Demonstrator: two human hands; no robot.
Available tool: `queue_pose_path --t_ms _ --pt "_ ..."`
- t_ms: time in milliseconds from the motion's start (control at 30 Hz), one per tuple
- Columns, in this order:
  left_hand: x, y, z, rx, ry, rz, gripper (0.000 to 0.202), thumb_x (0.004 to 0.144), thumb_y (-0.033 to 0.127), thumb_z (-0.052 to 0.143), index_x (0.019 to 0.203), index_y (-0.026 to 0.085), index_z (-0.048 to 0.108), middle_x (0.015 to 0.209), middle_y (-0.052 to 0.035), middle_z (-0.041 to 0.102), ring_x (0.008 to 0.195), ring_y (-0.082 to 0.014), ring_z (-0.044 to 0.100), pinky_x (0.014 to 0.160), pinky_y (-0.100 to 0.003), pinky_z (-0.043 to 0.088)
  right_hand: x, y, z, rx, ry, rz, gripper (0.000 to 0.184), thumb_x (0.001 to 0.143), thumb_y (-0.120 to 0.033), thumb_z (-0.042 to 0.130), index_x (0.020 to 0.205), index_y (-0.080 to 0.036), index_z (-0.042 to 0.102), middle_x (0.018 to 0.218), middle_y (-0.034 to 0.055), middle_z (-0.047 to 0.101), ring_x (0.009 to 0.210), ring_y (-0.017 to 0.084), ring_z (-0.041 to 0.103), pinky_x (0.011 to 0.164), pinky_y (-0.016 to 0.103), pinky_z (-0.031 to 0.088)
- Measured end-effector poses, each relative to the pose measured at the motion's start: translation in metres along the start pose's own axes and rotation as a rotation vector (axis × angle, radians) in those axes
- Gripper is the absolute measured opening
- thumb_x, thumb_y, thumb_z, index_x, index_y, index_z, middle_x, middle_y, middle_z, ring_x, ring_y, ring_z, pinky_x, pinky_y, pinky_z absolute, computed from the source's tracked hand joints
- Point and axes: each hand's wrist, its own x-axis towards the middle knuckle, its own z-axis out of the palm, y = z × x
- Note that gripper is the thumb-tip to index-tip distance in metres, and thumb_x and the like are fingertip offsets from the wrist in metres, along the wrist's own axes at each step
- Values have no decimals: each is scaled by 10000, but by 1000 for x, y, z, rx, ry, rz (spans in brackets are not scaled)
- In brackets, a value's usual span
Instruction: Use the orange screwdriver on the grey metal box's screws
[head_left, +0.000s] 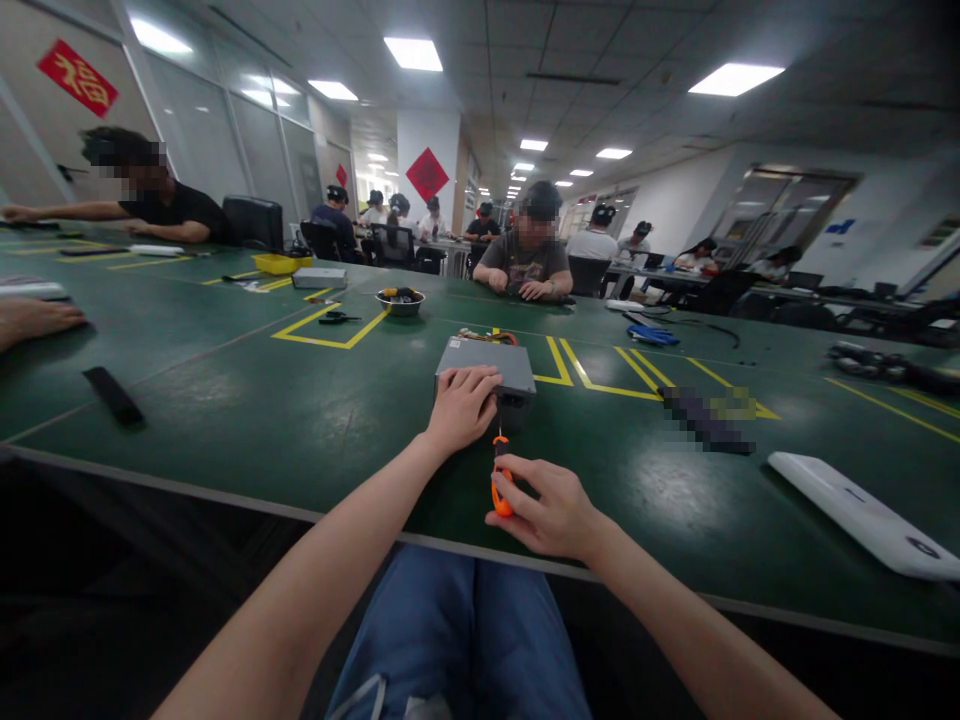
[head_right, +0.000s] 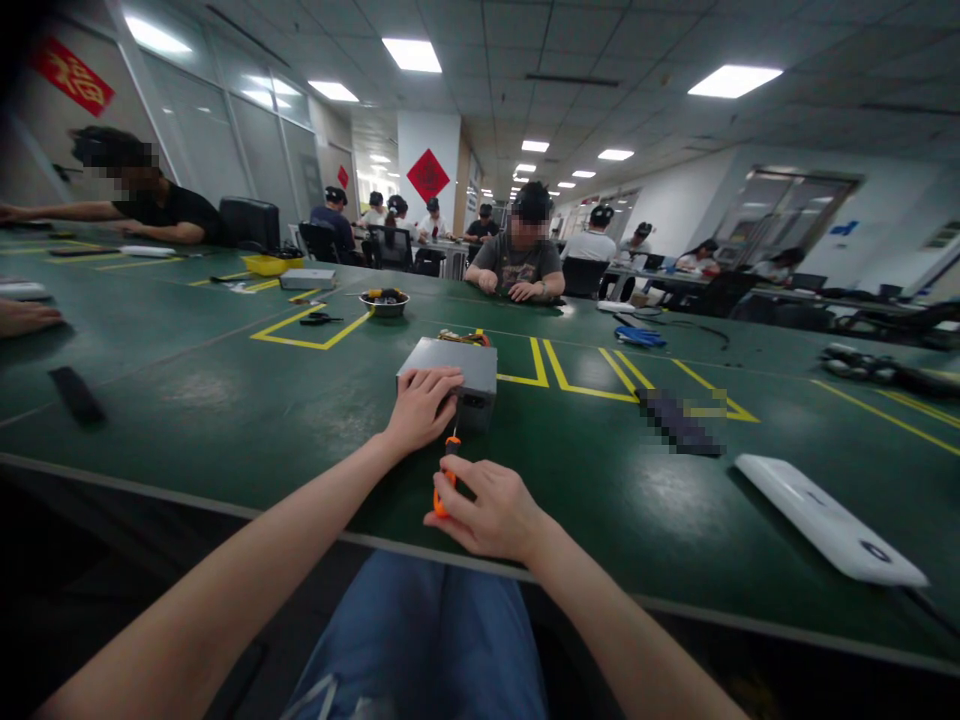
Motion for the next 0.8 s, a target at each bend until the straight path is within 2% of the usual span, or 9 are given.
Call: queue_pose_path --t_ms 133,200,300,400,533,633,700,800 --pt "0 0 1 6 8 -6 283 870 236 420 1133 257 521 1250 -15 552 1170 -187 452 985 -389 256 -3 0 7 81 50 57 307 822 -403 570 978 -159 471 1023 155 622 803 183 648 601 252 531" --pt "0 0 2 7 8 -7 282 867 235 427 1133 258 519 1249 -12 553 1162 -185 457 984 -388 256 -4 0 6 136 37 81 366 825 -431 549 1034 -147 450 1044 167 610 881 203 640 629 265 540" --pt "0 0 1 6 7 -2 279 868 235 424 1131 254 517 1252 -12 552 1166 -185 454 984 -389 254 -1 -1 0 126 -31 59 374 862 -371 478 1147 -131 447 1093 183 575 946 216 620 669 281 541" --pt "0 0 1 7 7 1 279 872 232 413 1130 254 518 1257 -13 548 1177 -188 447 988 -393 250 2 -2 -3 41 -78 23 325 873 -331 469 1143 -153 491 1103 177 571 913 215 630 674 291 539" --pt "0 0 1 11 1 -2 281 871 235 419 1132 254 522 1256 -19 549 1171 -190 453 984 -393 258 -1 -1 2 49 -12 26 303 851 -373 529 1044 -143 497 1066 174 609 840 198 653 626 268 543" --pt "0 0 2 10 8 -1 281 870 237 424 1133 252 522 1254 -19 551 1169 -188 454 983 -392 263 -3 -1 6 125 10 61 343 839 -415 544 1040 -150 459 1058 163 620 848 194 657 619 261 548" --pt "0 0 2 7 13 2 279 872 237 420 1132 252 521 1254 -17 551 1172 -187 453 982 -392 264 -3 -1 5 177 -11 80 403 844 -438 521 1096 -135 435 1085 176 603 911 210 643 650 277 553" --pt "0 0 2 8 13 3 277 873 237 418 1130 253 520 1254 -15 552 1177 -189 449 982 -395 263 1 -1 0 158 -97 56 386 883 -354 451 1193 -126 424 1147 193 560 981 225 614 701 303 547"
